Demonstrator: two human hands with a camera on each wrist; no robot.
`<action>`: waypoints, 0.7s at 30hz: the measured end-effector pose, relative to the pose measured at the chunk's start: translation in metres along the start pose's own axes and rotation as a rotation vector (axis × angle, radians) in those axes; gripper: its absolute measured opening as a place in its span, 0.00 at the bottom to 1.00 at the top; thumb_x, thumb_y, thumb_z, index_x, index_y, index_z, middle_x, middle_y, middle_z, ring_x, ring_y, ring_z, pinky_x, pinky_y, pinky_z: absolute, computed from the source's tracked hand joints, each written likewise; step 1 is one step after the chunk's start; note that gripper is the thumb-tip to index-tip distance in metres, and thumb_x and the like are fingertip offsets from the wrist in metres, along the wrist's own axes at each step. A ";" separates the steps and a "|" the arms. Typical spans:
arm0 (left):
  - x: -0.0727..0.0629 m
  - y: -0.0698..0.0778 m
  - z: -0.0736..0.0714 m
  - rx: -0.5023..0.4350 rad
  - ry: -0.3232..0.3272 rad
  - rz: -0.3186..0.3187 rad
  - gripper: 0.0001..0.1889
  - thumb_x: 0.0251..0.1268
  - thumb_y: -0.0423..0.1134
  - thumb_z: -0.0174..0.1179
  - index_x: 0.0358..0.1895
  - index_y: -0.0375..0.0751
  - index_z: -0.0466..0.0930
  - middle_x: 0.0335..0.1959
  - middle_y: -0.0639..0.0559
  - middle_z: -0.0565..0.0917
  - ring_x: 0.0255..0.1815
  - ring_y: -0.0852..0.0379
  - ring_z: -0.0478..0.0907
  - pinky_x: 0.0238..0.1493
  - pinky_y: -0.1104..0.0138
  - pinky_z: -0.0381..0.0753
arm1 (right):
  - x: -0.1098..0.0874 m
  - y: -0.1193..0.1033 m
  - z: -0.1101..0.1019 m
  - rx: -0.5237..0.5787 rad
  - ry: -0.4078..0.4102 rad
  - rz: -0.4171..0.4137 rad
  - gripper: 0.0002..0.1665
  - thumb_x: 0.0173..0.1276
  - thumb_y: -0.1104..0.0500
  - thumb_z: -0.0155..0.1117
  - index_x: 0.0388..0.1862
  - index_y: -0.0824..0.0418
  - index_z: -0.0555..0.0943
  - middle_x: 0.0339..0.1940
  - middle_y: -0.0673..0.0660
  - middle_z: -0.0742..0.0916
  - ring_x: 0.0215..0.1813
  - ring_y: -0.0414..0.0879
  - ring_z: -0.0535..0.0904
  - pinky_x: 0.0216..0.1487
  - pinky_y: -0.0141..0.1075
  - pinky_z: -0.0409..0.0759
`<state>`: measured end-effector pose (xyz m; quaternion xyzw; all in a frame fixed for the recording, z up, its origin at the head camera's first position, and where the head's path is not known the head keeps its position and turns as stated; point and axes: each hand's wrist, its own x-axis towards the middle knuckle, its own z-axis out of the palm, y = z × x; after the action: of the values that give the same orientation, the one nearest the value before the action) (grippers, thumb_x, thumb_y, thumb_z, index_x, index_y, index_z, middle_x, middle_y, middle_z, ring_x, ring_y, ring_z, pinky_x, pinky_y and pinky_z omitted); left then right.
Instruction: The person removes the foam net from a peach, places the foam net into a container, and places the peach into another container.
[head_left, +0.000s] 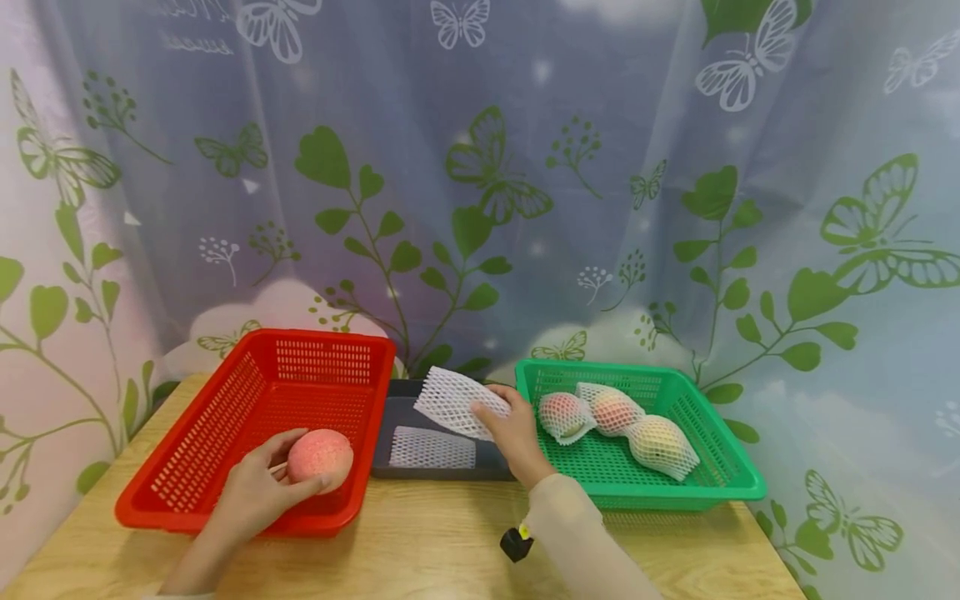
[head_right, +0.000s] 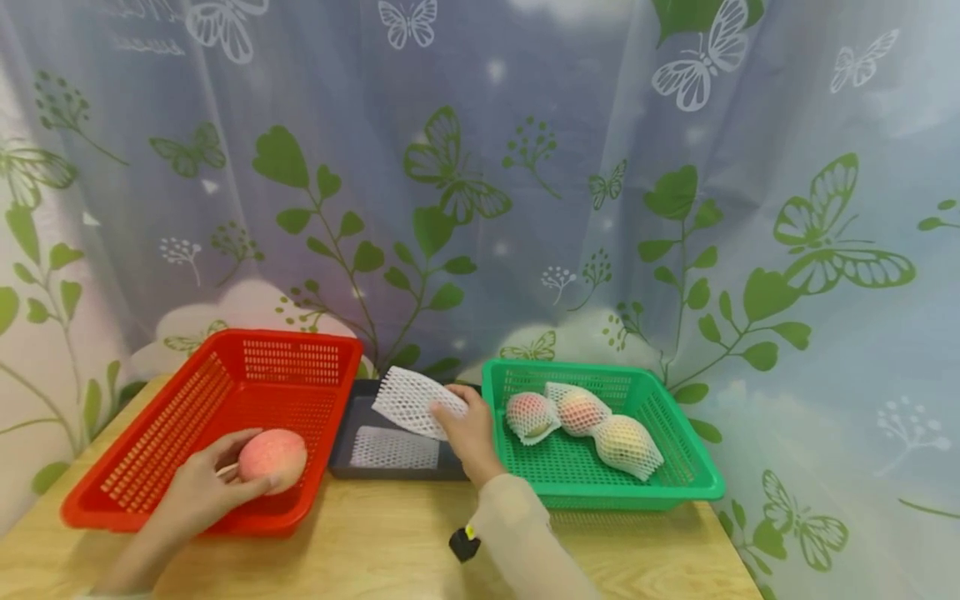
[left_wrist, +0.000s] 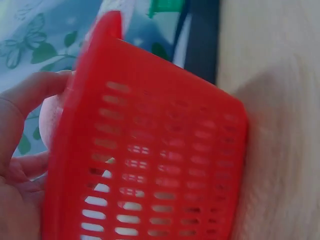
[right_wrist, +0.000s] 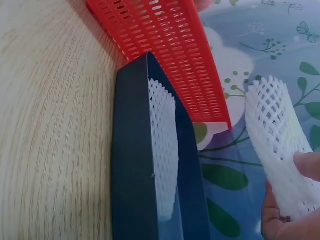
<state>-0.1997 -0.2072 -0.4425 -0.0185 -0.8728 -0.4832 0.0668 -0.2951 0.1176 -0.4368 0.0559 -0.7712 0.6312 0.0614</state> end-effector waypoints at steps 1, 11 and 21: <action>0.001 -0.001 0.000 0.019 -0.004 0.004 0.43 0.47 0.50 0.75 0.65 0.34 0.68 0.61 0.34 0.74 0.58 0.38 0.75 0.50 0.56 0.81 | 0.002 0.000 0.002 -0.005 0.005 0.009 0.25 0.66 0.56 0.66 0.59 0.61 0.75 0.58 0.61 0.78 0.59 0.55 0.73 0.54 0.49 0.77; 0.006 -0.006 0.003 0.239 0.028 0.111 0.39 0.41 0.48 0.77 0.58 0.31 0.75 0.50 0.35 0.80 0.46 0.42 0.80 0.41 0.56 0.85 | 0.016 0.007 0.023 -0.010 0.065 0.163 0.28 0.65 0.61 0.66 0.63 0.62 0.72 0.56 0.64 0.78 0.54 0.55 0.76 0.47 0.45 0.79; 0.012 -0.009 0.001 0.301 -0.123 0.094 0.40 0.40 0.45 0.77 0.57 0.26 0.74 0.50 0.35 0.81 0.46 0.43 0.80 0.42 0.50 0.81 | 0.027 0.024 0.039 0.146 0.222 0.254 0.27 0.65 0.65 0.64 0.62 0.70 0.71 0.60 0.69 0.77 0.61 0.61 0.73 0.59 0.52 0.74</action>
<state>-0.2126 -0.2118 -0.4487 -0.0784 -0.9359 -0.3414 0.0378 -0.3267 0.0838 -0.4634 -0.1076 -0.7125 0.6906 0.0620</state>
